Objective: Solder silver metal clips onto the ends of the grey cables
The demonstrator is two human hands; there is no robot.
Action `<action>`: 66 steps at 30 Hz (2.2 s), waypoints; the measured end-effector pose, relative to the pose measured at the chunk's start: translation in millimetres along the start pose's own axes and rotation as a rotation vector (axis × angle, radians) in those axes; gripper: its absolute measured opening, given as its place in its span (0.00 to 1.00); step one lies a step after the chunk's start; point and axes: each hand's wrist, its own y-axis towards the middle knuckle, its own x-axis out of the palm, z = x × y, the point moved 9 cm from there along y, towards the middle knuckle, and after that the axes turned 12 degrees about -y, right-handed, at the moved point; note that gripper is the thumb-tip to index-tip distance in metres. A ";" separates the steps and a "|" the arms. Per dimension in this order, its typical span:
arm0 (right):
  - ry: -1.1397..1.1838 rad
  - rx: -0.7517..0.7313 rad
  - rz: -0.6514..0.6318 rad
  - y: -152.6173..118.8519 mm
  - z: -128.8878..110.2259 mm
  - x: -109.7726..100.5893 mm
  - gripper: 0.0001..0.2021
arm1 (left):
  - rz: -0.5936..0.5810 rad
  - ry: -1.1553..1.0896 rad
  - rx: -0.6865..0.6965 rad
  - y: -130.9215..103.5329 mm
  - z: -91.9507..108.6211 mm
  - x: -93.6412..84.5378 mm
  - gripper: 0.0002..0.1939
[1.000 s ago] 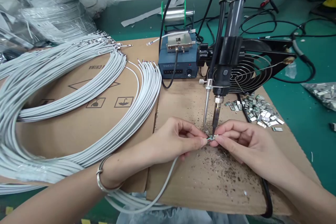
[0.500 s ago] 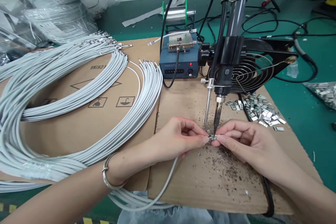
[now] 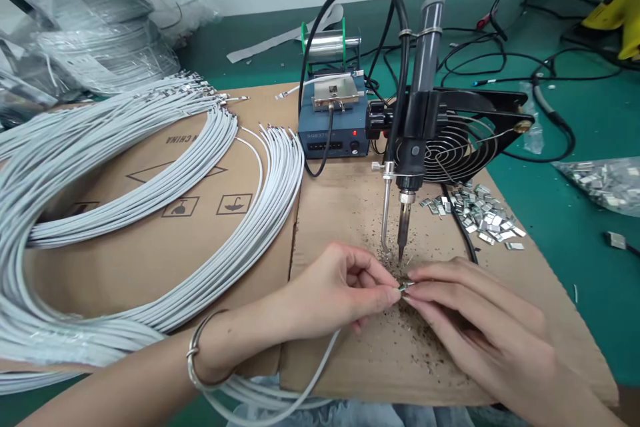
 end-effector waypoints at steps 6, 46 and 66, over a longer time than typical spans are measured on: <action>-0.015 0.009 0.038 -2.4 -1.2 -1.7 0.12 | -0.015 -0.017 0.004 -1.6 -0.5 2.6 0.12; 0.324 0.473 -0.103 -12.2 26.9 24.4 0.04 | 0.009 0.102 0.150 -6.5 1.3 2.7 0.12; 0.965 0.871 -0.369 -15.6 46.6 54.7 0.11 | 0.051 0.098 0.146 -2.8 4.4 -4.4 0.10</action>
